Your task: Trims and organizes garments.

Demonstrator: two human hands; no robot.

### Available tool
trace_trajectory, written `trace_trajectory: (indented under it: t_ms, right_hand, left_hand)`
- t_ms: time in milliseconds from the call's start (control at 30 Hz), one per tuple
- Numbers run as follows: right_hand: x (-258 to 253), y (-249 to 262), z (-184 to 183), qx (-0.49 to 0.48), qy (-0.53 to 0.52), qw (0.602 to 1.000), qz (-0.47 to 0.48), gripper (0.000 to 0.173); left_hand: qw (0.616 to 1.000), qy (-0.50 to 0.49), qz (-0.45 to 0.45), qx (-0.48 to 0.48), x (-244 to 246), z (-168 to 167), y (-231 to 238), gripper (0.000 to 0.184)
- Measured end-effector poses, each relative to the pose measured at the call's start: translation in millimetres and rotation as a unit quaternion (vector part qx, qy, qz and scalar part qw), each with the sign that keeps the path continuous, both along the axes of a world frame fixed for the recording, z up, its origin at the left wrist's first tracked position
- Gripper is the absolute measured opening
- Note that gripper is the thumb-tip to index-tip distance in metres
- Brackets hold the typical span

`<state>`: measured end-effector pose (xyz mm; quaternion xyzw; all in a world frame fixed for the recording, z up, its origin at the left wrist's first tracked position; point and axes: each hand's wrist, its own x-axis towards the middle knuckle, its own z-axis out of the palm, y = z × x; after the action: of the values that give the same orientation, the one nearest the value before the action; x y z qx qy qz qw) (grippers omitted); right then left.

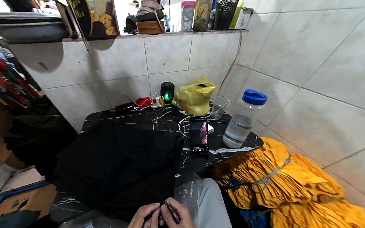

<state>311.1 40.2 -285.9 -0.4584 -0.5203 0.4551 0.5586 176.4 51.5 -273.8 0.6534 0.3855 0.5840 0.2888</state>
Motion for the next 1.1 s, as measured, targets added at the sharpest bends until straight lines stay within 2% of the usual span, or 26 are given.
trace_trajectory:
  t_ms: [167,467,1100]
  right_hand:
    - [2,-1,2,-0.018,0.023,1.000,-0.004,0.013]
    - [7,0,2,0.004,0.004,1.000,0.031,0.019]
    - [9,0,2,0.018,-0.018,0.999,0.025,0.020]
  left_hand:
    - [1.000,0.001,0.013,0.002,-3,0,1,0.012]
    - [0.999,0.030,-0.003,0.013,-7,1,4,0.011]
    - [0.999,0.048,-0.018,0.008,-8,5,3,0.013]
